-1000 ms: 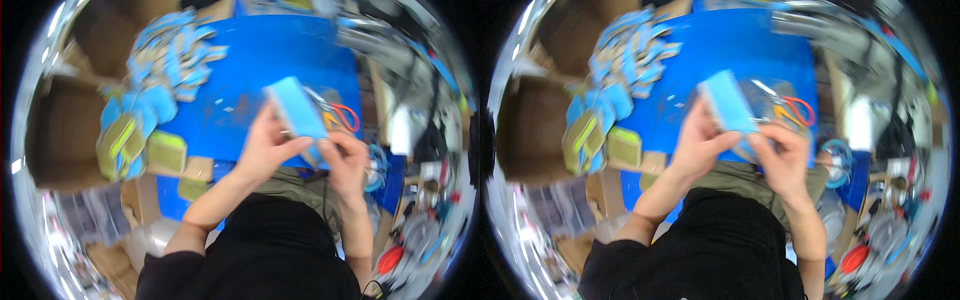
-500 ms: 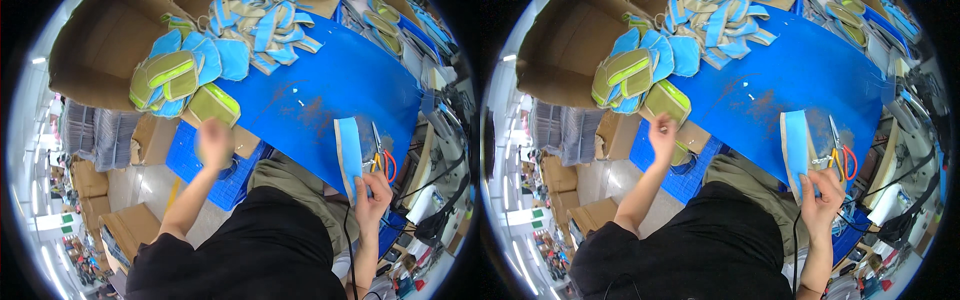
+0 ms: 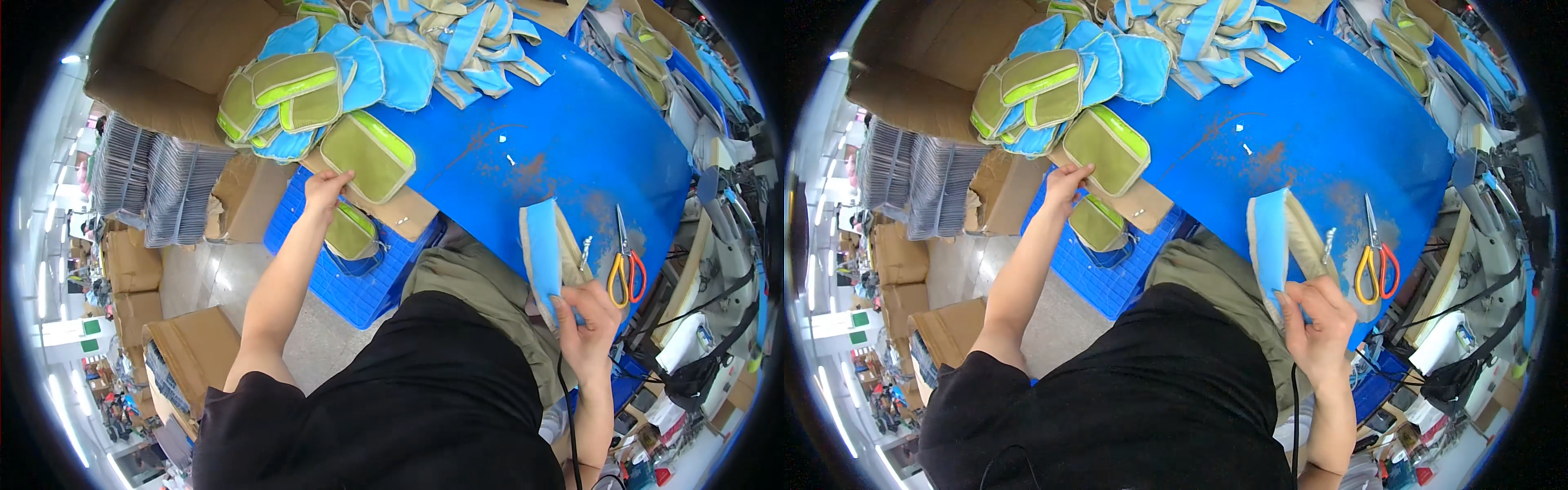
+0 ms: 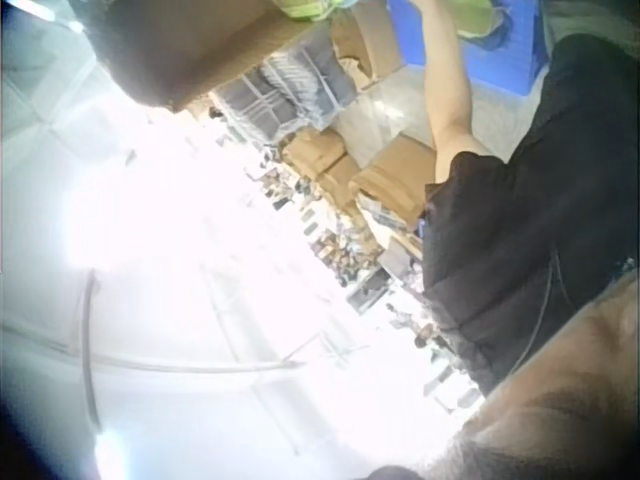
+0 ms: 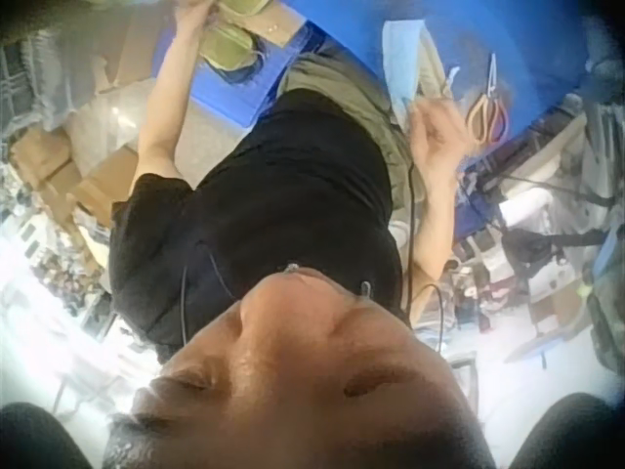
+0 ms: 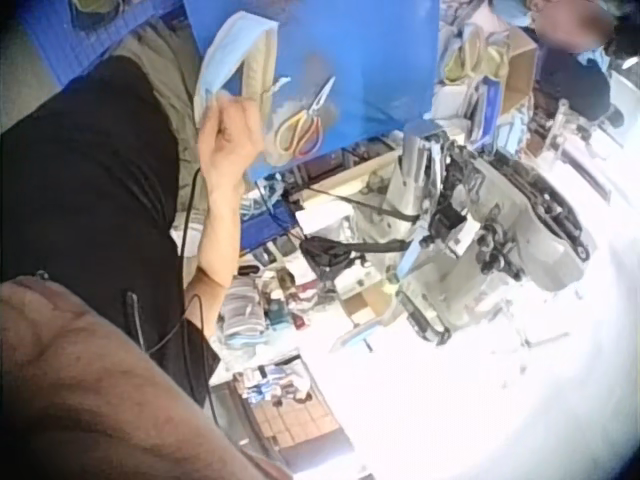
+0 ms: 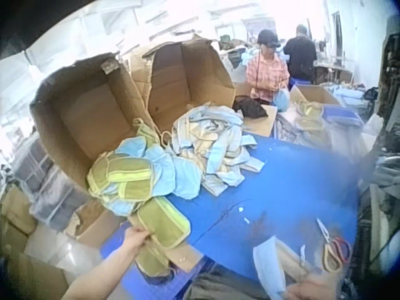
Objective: The person operates a sewing machine to stitch the edges of small fabric pouches. They repeatedly pick up pouches, align them under the presser foot, sew the seams, and then trim the excess thread with scissors. The person also inspects the finished pouches by turning them inside out and checking the seams.
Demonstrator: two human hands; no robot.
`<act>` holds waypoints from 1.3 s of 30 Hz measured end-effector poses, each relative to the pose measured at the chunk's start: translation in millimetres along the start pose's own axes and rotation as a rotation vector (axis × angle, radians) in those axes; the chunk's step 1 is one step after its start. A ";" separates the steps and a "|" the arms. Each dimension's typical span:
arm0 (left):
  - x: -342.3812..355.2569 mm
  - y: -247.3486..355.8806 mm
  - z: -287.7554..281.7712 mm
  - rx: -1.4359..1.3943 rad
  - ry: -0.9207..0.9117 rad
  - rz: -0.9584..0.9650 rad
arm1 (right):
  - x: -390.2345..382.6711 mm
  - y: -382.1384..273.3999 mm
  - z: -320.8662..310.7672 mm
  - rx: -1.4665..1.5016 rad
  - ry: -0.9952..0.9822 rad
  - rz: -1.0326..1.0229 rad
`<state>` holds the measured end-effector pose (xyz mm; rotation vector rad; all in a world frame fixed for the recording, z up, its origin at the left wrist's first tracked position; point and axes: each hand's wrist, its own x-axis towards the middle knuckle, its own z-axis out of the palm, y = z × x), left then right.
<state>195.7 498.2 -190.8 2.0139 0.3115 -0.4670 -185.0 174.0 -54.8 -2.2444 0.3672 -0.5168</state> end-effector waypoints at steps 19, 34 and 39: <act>-300.2 184.8 93.4 0.541 -0.773 1.451 | -7.9 -86.1 -44.4 -0.340 0.080 -0.472; -242.6 174.5 178.0 0.204 -0.762 1.661 | 4.2 0.7 -24.0 -0.218 0.205 0.051; -200.0 166.5 212.4 0.540 -1.049 1.266 | 28.1 14.3 -0.8 -0.156 0.174 0.064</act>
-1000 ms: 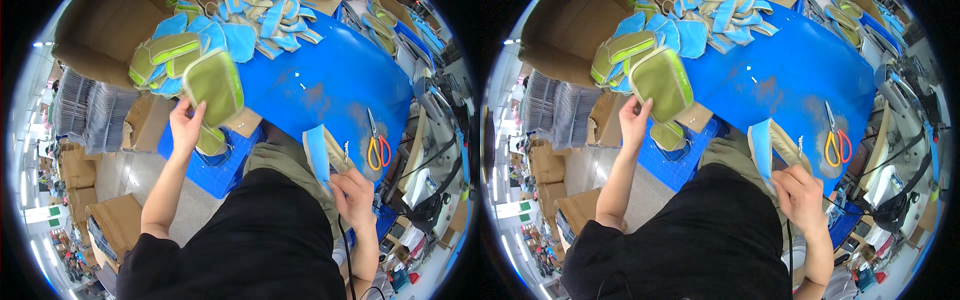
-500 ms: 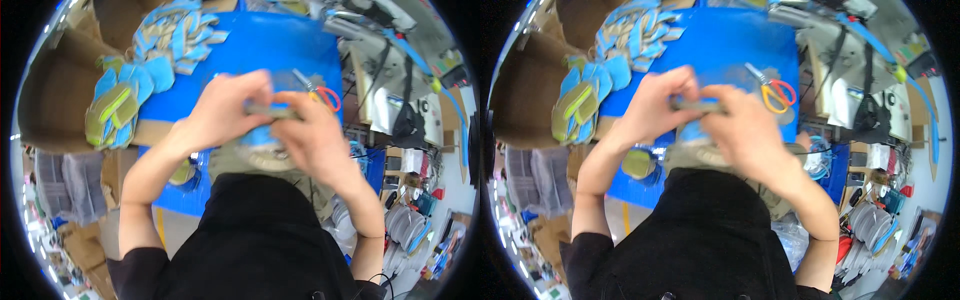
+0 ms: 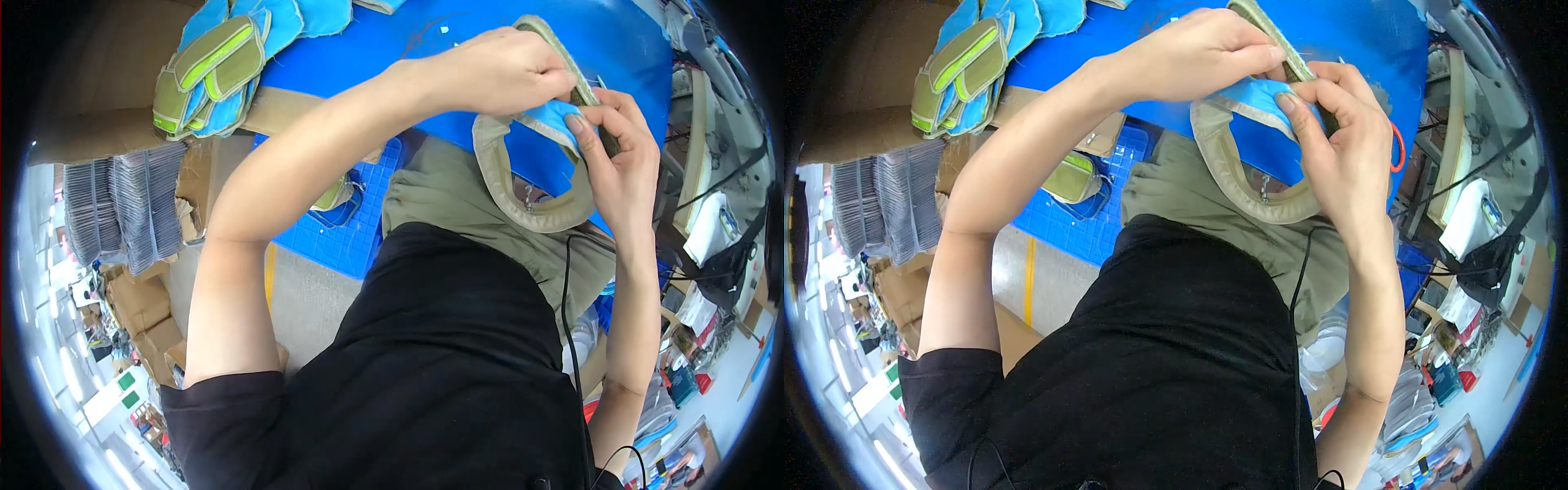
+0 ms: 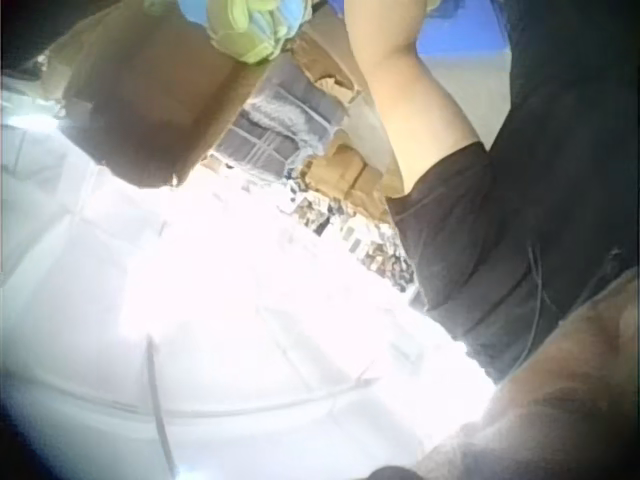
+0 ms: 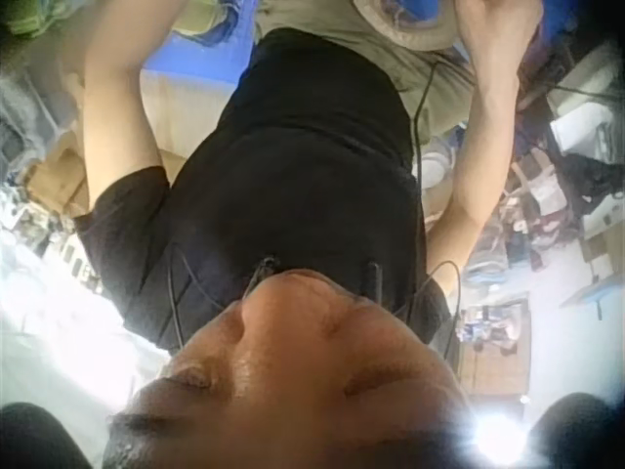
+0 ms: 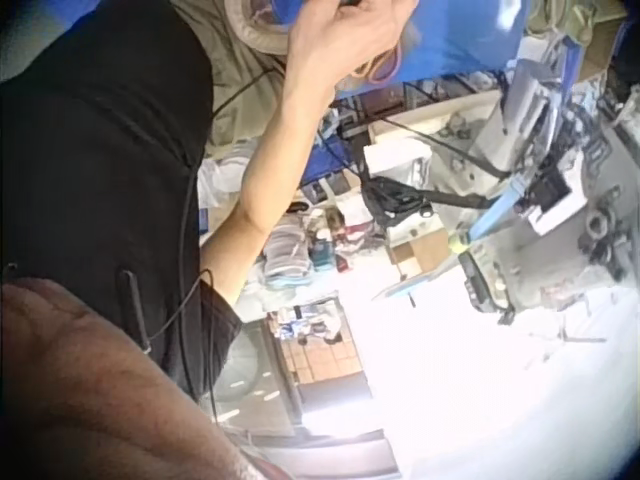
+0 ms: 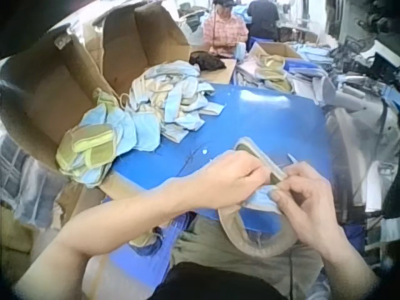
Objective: The person operates a sewing machine to stitch the edges of small fabric pouches. They repeatedly pick up pouches, align them under the presser foot, sew the seams, and then trim the excess thread with scissors. The person also inspects the finished pouches by turning them inside out and checking the seams.
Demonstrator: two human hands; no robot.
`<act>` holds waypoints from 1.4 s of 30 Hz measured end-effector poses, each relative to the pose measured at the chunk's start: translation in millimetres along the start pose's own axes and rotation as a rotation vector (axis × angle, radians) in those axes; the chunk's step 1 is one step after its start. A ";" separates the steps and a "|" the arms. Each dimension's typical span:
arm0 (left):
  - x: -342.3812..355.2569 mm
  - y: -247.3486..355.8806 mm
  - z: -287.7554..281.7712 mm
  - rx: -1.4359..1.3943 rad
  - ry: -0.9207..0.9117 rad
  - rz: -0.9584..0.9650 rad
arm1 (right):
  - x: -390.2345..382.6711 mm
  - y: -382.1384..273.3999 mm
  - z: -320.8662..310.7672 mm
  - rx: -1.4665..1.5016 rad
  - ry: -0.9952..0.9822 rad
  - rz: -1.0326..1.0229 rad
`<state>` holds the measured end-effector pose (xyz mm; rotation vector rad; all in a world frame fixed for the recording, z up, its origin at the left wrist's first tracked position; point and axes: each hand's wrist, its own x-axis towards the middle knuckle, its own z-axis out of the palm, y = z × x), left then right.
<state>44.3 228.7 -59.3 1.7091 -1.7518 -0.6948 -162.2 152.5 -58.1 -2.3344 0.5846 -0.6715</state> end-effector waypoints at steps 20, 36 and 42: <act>49.5 60.2 -36.8 -0.116 -0.167 -0.184 | -21.6 30.1 -35.8 0.342 0.153 0.196; 43.5 79.1 -37.7 0.031 -0.074 0.148 | -33.7 20.4 -46.0 0.378 0.309 0.096; 32.6 82.6 -35.6 -0.026 -0.021 0.085 | -37.5 19.7 -50.8 0.429 0.322 0.090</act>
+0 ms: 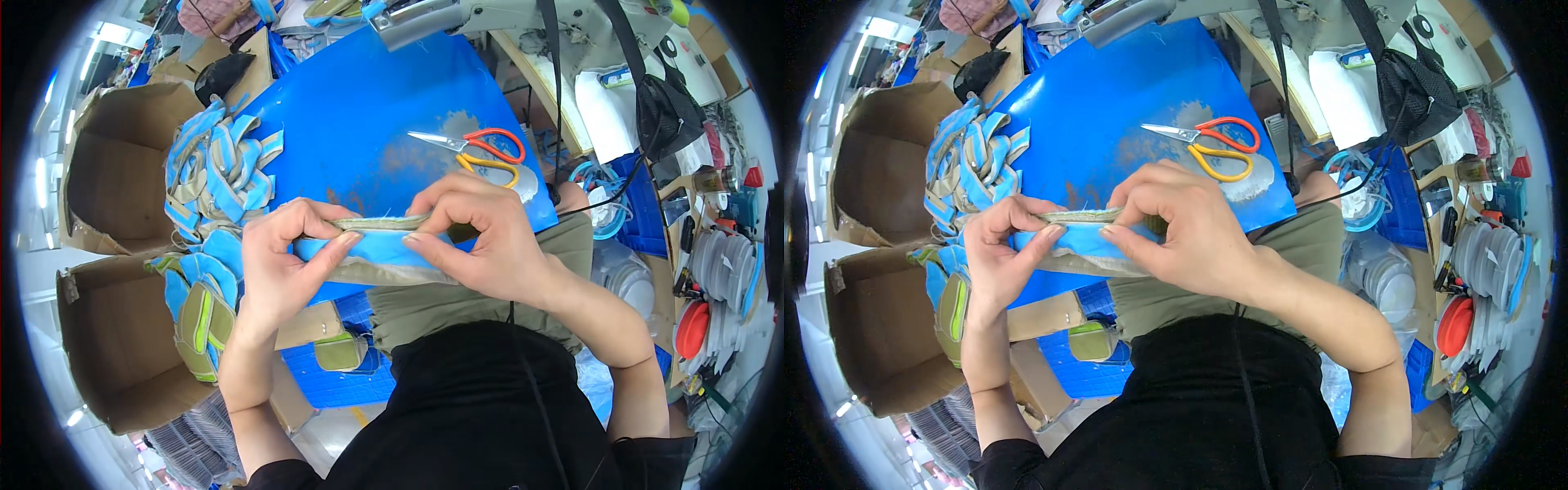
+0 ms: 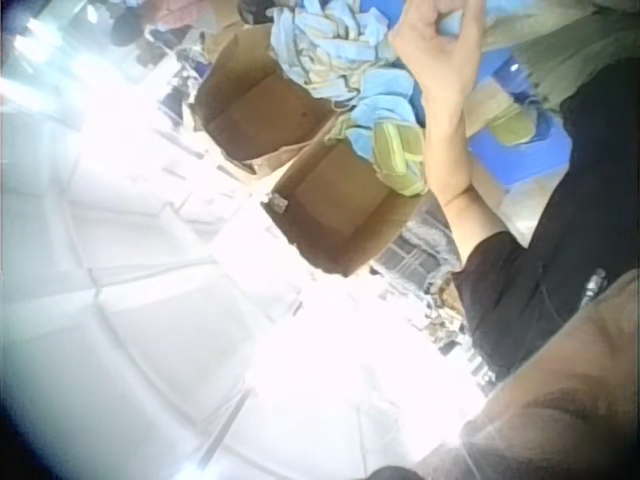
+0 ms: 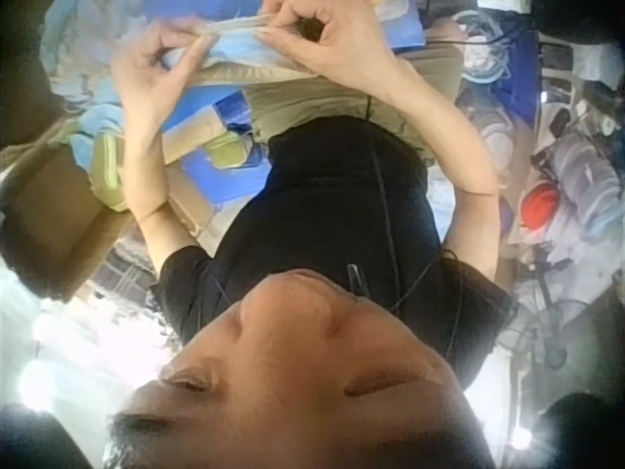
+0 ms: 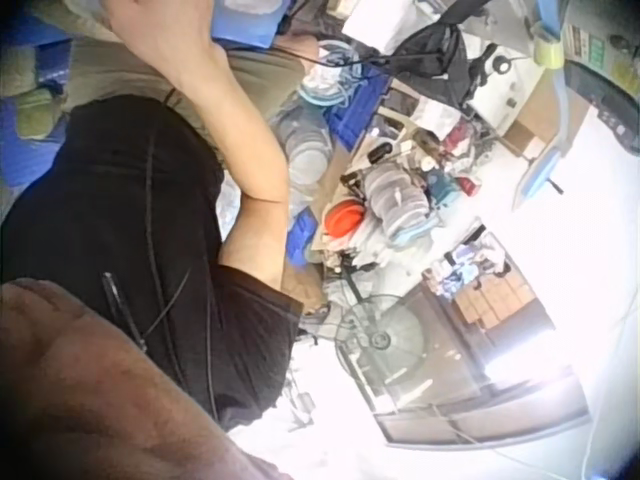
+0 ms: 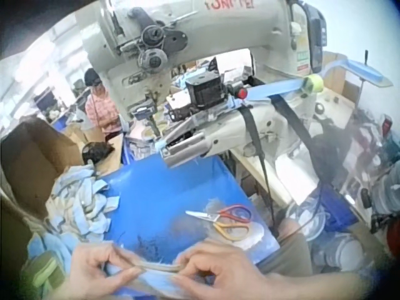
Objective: The person operates a sewing machine to stitch the edges of small fabric pouches. They repeatedly pick up pouches, align them under the presser foot, sew the seams, and then trim the excess thread with scissors. The person also inspects the finished pouches by turning them inside out and checking the seams.
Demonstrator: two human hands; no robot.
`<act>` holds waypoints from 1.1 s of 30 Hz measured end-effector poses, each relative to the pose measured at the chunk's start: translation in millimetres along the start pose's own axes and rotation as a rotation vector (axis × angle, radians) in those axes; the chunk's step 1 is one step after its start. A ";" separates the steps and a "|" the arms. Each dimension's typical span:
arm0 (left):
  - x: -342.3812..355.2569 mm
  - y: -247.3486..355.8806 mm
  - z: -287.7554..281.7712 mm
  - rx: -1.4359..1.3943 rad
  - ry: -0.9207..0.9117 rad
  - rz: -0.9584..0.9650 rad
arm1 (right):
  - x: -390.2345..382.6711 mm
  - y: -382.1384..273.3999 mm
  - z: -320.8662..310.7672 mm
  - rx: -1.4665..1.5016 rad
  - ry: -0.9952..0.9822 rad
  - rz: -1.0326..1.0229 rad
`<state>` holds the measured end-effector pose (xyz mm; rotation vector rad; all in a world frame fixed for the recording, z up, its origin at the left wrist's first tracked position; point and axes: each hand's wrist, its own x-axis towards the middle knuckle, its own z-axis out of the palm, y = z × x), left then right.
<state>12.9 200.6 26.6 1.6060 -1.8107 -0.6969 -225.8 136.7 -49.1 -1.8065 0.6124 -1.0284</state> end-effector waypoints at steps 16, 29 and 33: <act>-15.6 3.9 -3.2 -0.117 0.070 0.010 | -1.3 -13.9 5.7 -0.029 0.005 -0.018; -22.7 38.3 -16.3 -0.194 -0.034 0.008 | -17.8 -53.3 0.8 0.035 0.032 0.020; -12.6 53.3 -24.7 -0.159 -0.130 -0.021 | -18.3 -73.5 -10.9 0.172 -0.118 0.267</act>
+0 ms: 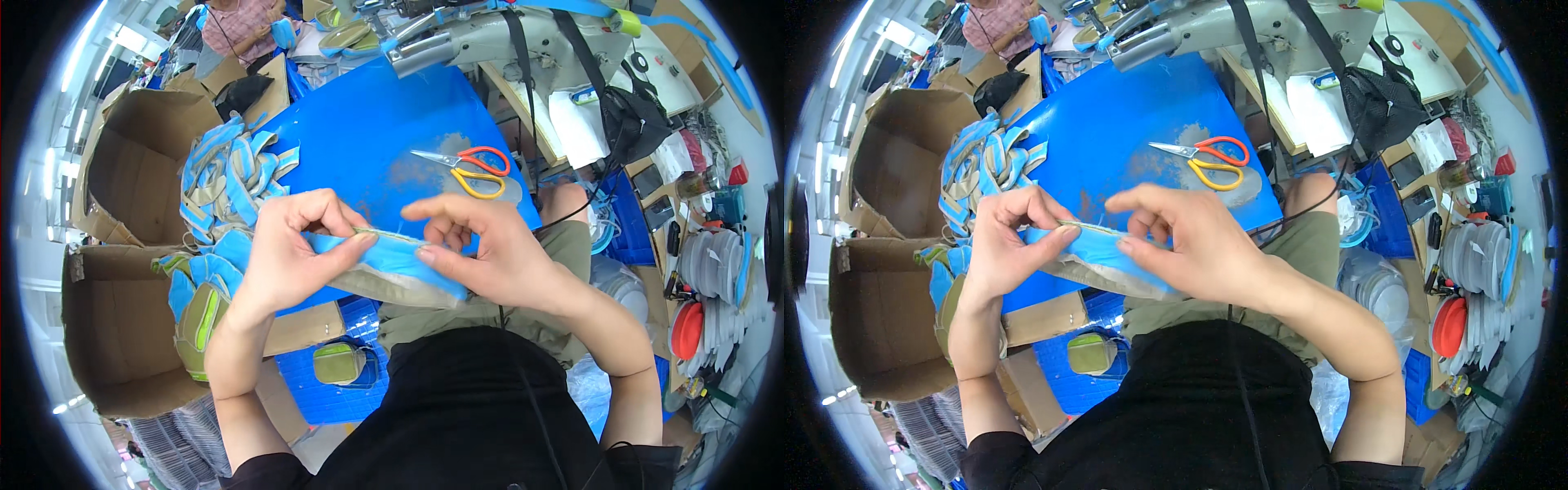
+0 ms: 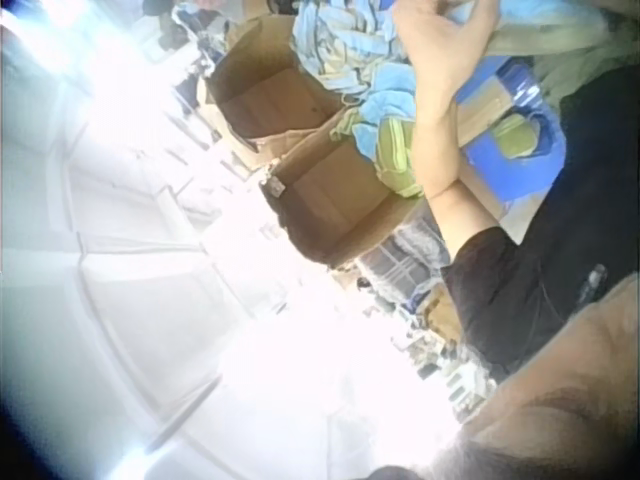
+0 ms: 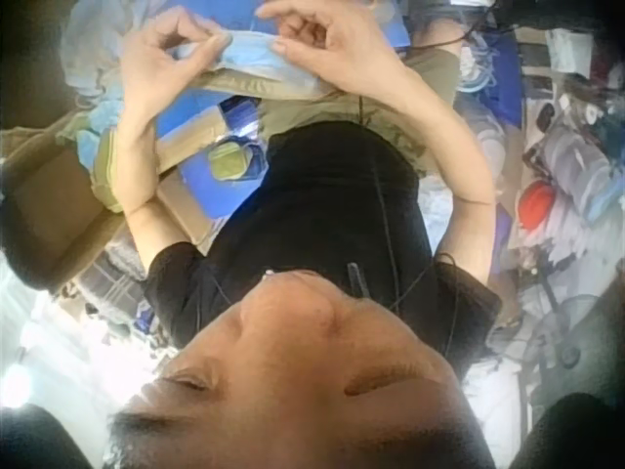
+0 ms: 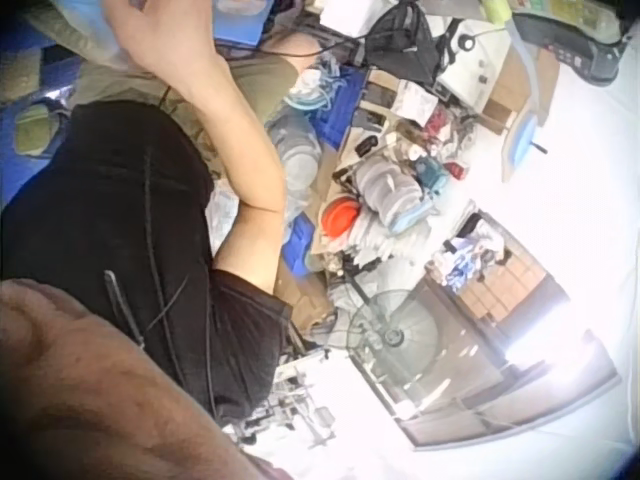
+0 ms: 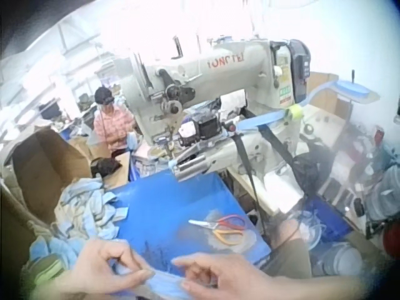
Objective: The person operates a sewing machine to stitch the edges of small fabric pouches. They repeatedly pick up pouches, align them under the presser foot, sew the seams, and then trim the excess thread with scissors. The person also inspects the finished pouches by turning them inside out and checking the seams.
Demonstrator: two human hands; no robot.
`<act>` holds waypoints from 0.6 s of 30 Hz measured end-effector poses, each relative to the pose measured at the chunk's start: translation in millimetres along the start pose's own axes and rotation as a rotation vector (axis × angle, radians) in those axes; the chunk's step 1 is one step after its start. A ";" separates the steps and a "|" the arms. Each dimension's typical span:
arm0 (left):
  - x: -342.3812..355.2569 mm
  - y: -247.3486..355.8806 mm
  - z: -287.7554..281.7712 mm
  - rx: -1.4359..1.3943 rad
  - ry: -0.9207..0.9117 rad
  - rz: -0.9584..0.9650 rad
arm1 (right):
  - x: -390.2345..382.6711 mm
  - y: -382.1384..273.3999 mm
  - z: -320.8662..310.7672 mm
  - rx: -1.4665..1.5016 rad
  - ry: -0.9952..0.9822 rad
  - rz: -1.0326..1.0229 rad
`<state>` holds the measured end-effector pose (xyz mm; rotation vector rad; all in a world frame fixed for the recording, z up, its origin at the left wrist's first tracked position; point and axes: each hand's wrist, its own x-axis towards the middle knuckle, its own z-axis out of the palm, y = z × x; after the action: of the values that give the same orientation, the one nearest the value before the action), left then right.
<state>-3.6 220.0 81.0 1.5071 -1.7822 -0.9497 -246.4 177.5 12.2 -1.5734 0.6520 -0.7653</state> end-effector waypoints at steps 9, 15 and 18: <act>74.3 0.8 -33.3 -0.143 -0.328 -0.022 | 23.0 -8.1 -19.9 0.451 -0.192 0.267; 146.5 -22.2 -61.1 -0.255 -0.443 -0.131 | 66.6 2.2 -28.9 0.780 -0.085 0.360; 184.8 -33.3 -71.1 -0.331 -0.419 -0.178 | 94.4 10.4 -41.3 0.821 -0.057 0.389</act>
<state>42.6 25.1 93.4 1.3362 -1.6674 -1.6608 -219.5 77.6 15.6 -0.6873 0.4857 -0.5788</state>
